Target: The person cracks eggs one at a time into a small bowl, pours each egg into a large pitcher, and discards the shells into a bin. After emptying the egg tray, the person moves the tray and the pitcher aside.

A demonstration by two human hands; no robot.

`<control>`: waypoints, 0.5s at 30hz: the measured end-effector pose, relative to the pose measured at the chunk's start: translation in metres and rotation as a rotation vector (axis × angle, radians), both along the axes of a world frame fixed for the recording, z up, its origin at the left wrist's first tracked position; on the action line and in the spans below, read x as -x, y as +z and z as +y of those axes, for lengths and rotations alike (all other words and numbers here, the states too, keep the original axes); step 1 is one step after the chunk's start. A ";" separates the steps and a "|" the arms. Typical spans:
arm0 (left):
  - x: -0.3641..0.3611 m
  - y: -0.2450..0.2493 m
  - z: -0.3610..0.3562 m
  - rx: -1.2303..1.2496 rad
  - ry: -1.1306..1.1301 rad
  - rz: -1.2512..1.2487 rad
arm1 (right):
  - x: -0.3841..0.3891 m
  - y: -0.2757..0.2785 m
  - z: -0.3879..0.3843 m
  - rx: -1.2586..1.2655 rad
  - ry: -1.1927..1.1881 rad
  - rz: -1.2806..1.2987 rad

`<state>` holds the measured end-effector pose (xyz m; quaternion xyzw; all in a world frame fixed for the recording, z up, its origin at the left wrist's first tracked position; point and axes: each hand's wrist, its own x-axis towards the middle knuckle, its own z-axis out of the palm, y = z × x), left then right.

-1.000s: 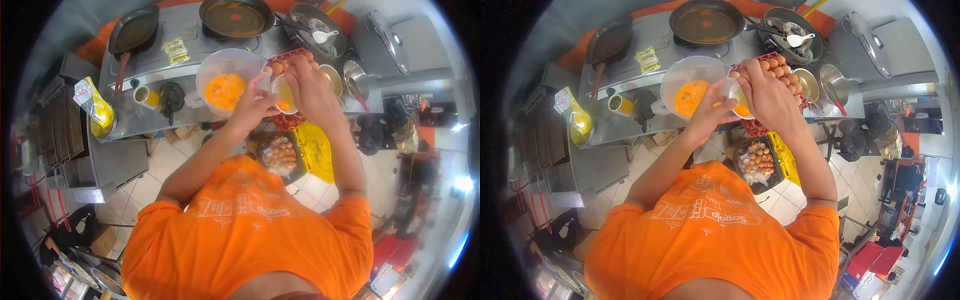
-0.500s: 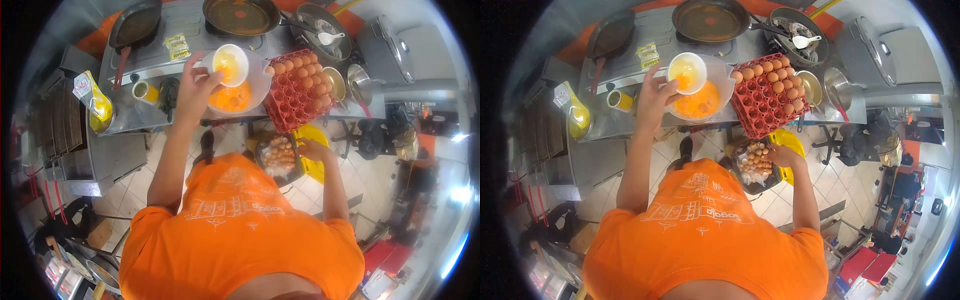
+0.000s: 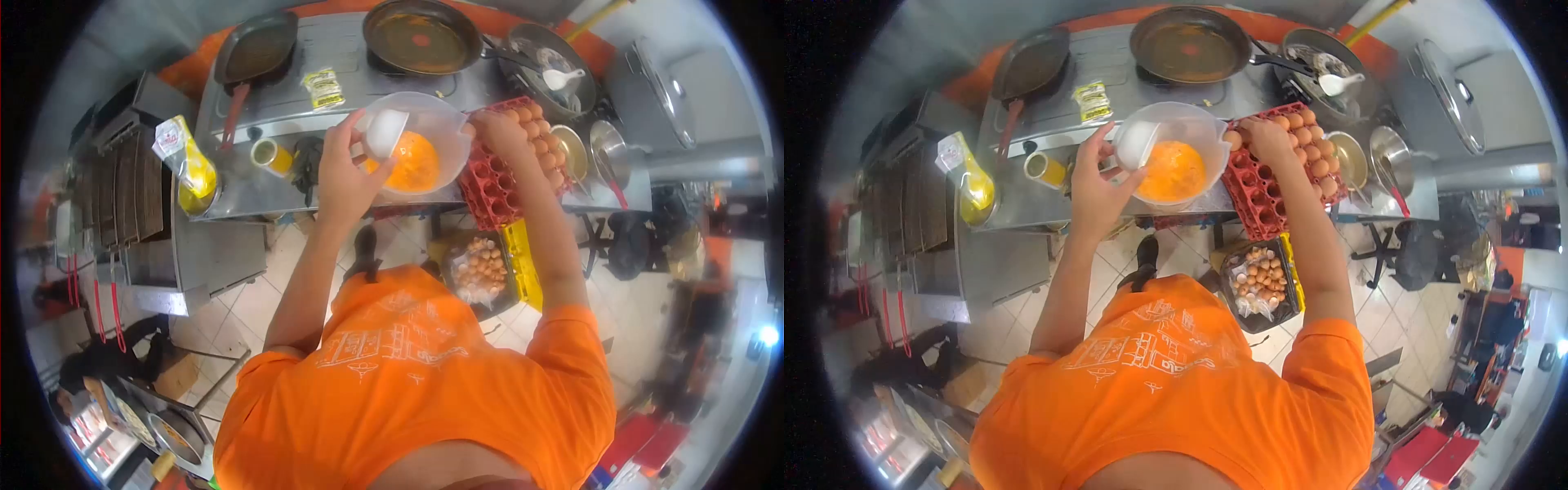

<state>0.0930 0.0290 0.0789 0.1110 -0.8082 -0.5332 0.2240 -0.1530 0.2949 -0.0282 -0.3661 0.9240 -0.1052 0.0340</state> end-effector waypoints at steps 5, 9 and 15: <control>-0.012 -0.003 -0.009 -0.143 0.032 -0.014 | -0.045 0.060 0.005 0.802 -0.271 -0.147; -0.011 -0.008 -0.008 -0.233 0.049 0.006 | -0.105 0.087 0.002 0.860 -0.412 -0.563; -0.002 -0.009 0.003 -0.351 0.019 -0.013 | -0.199 0.105 -0.045 0.647 -0.062 -0.049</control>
